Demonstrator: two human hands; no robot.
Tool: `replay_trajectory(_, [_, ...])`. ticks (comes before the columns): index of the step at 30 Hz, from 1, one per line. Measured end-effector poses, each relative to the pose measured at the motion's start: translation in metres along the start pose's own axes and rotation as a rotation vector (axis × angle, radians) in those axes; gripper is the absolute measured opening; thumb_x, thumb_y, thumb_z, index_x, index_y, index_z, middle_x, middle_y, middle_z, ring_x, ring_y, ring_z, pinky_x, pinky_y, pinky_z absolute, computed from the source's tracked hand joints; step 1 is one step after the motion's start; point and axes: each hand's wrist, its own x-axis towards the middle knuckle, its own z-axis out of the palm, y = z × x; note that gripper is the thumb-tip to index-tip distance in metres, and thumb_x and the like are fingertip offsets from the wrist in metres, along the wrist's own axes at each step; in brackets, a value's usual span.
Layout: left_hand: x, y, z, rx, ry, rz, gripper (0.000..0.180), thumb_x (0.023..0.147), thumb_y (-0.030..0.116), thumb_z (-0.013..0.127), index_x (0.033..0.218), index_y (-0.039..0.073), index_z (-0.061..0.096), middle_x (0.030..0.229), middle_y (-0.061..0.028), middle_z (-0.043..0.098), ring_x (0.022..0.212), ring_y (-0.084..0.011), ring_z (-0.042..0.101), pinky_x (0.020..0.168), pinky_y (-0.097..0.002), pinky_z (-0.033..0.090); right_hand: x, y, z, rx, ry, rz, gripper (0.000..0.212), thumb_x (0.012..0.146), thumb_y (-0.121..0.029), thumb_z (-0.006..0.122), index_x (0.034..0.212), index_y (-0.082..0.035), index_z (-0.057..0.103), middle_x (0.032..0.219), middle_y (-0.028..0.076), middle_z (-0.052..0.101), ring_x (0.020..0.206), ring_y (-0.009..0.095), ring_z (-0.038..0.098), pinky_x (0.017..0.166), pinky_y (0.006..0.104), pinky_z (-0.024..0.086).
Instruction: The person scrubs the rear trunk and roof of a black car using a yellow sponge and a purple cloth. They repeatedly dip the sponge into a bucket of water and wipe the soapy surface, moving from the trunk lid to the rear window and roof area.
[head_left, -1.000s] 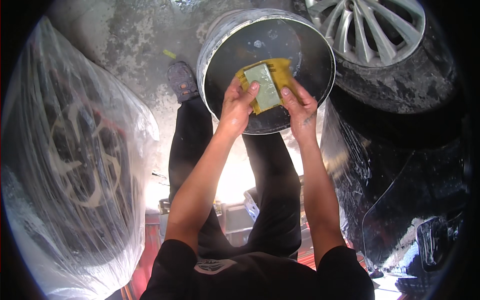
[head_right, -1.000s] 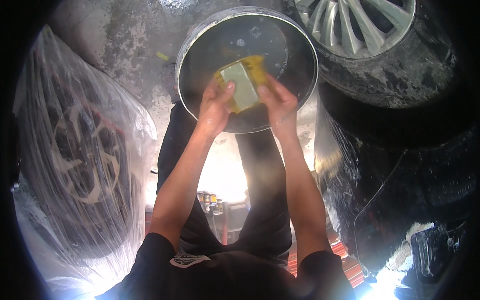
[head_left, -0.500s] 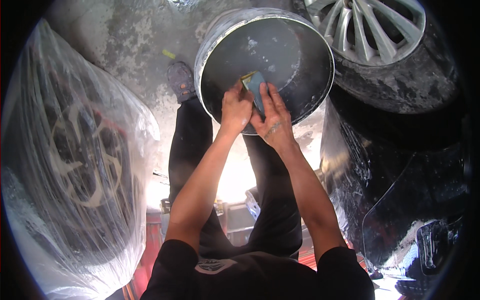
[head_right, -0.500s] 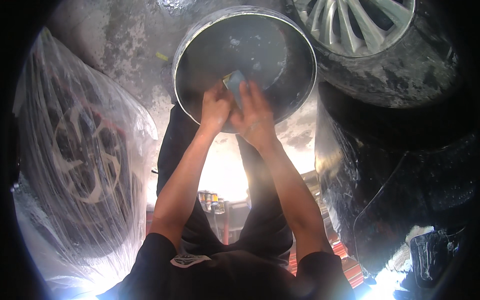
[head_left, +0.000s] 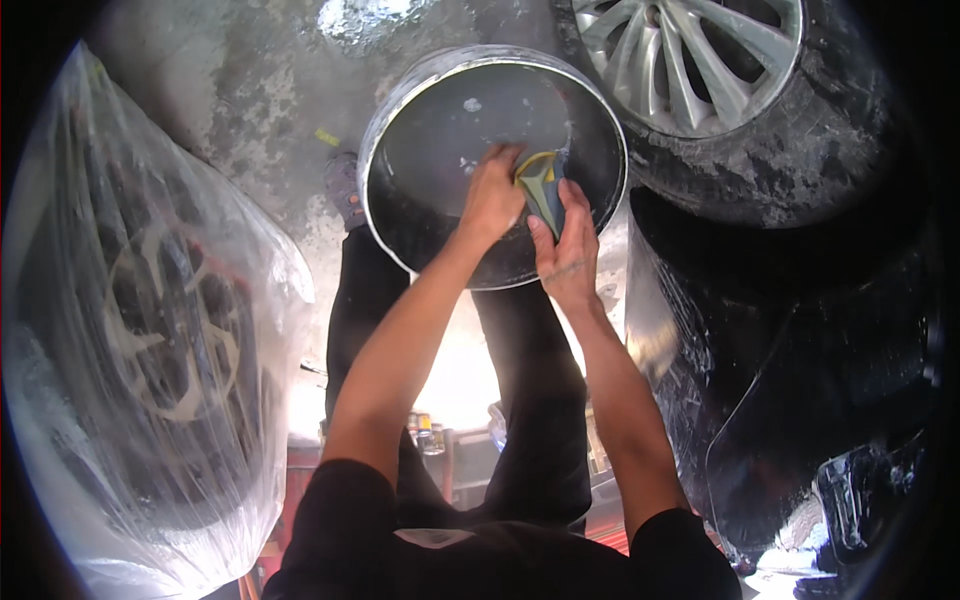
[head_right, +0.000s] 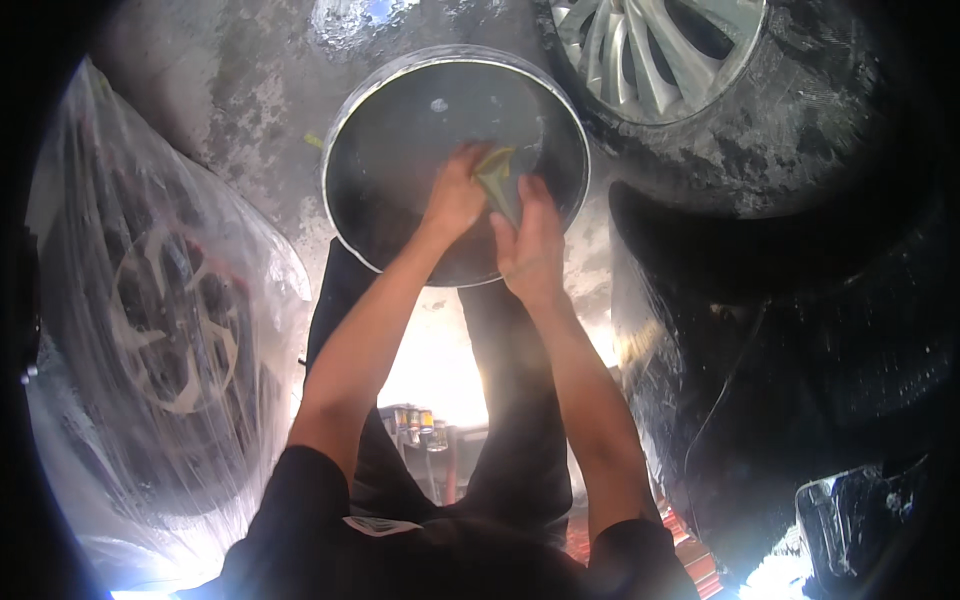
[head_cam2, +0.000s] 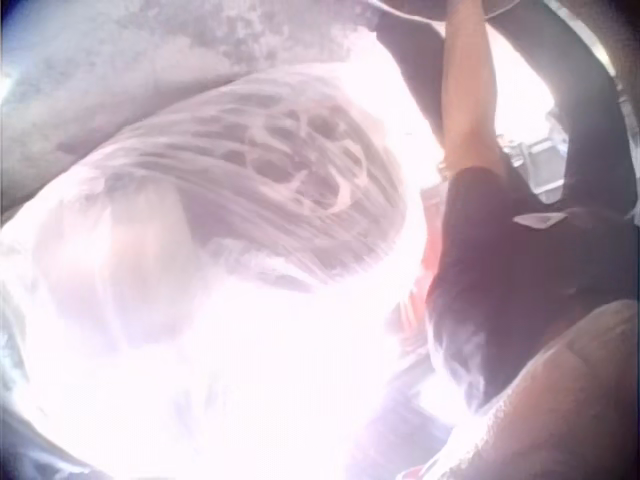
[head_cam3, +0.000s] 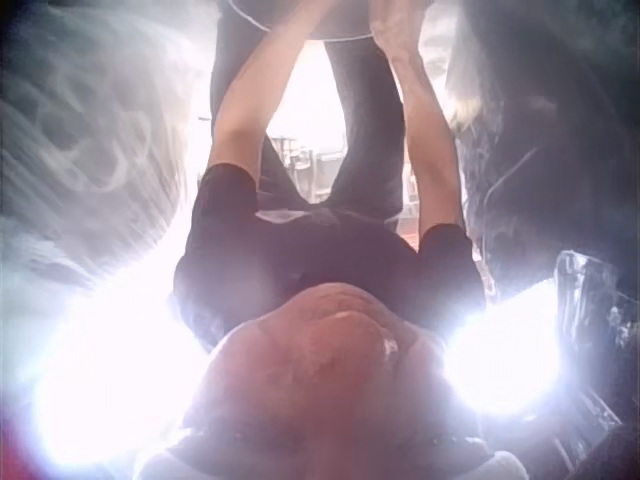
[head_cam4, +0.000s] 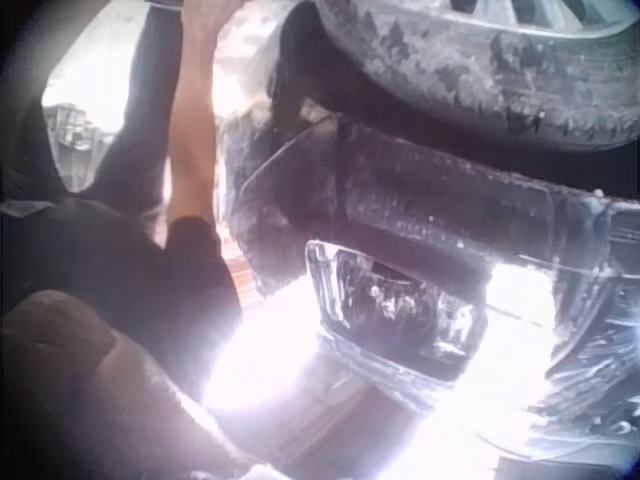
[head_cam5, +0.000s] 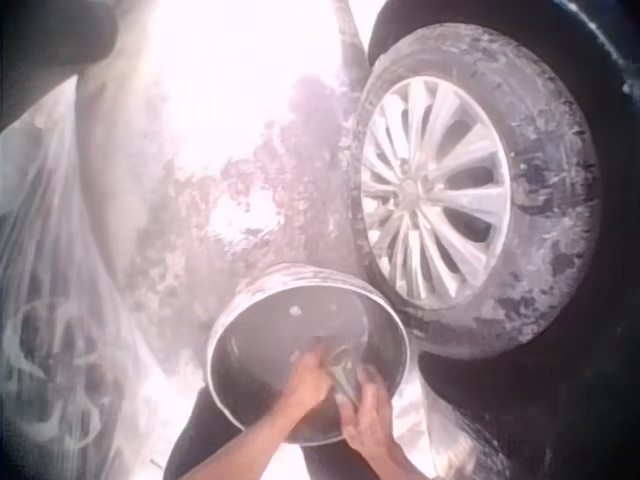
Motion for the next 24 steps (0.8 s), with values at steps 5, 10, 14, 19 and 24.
replay_trajectory(5, [0.111,-0.085,0.045,0.652,-0.818,-0.036,0.048,0.097,0.027,0.065,0.136,0.000,0.068,0.136,-0.0288,0.068,0.127,-0.0418,0.067,0.108,-0.0492,0.051,-0.003,0.004,0.023,-0.086,0.136,-0.137,0.061,0.097,-0.013,0.075,0.147,0.010,0.049,0.142,0.039,0.055,0.129,0.057,0.057,0.109,0.0560,0.049])
replay_trajectory(10, [0.099,-0.142,0.041,0.685,-0.475,-0.156,0.033,0.100,0.019,0.061,0.127,0.005,0.074,0.129,-0.0222,0.074,0.119,-0.0409,0.072,0.101,-0.0495,0.058,-0.002,0.005,0.027,-0.036,0.189,-0.129,0.060,0.094,-0.011,0.077,0.144,0.011,0.052,0.137,0.042,0.057,0.122,0.057,0.062,0.104,0.0549,0.054])
replay_trajectory(14, [0.086,-0.155,0.030,0.889,-0.719,-0.057,0.032,0.098,0.020,0.063,0.123,0.004,0.074,0.125,-0.0227,0.075,0.114,-0.0398,0.074,0.098,-0.0497,0.060,-0.006,0.002,0.024,-0.038,0.165,-0.125,0.060,0.096,-0.012,0.077,0.144,0.012,0.050,0.139,0.041,0.056,0.126,0.056,0.060,0.109,0.0537,0.050])
replay_trajectory(19, [0.058,-0.111,0.009,0.973,-0.693,0.057,0.031,0.097,0.022,0.066,0.118,0.002,0.075,0.121,-0.0234,0.076,0.109,-0.0384,0.076,0.094,-0.0499,0.061,-0.004,-0.002,0.025,-0.074,0.147,-0.096,0.058,0.100,-0.017,0.074,0.144,0.011,0.050,0.139,0.038,0.059,0.128,0.052,0.061,0.111,0.0504,0.048])
replay_trajectory(24, [-0.012,-0.010,-0.017,0.287,-0.073,-0.174,0.027,0.087,0.019,0.075,0.104,-0.002,0.076,0.103,-0.0207,0.078,0.091,-0.0314,0.078,0.077,-0.0417,0.060,0.007,-0.008,0.011,0.162,0.116,0.158,0.055,0.100,-0.025,0.073,0.144,0.003,0.054,0.136,0.031,0.063,0.127,0.048,0.062,0.108,0.0493,0.050])
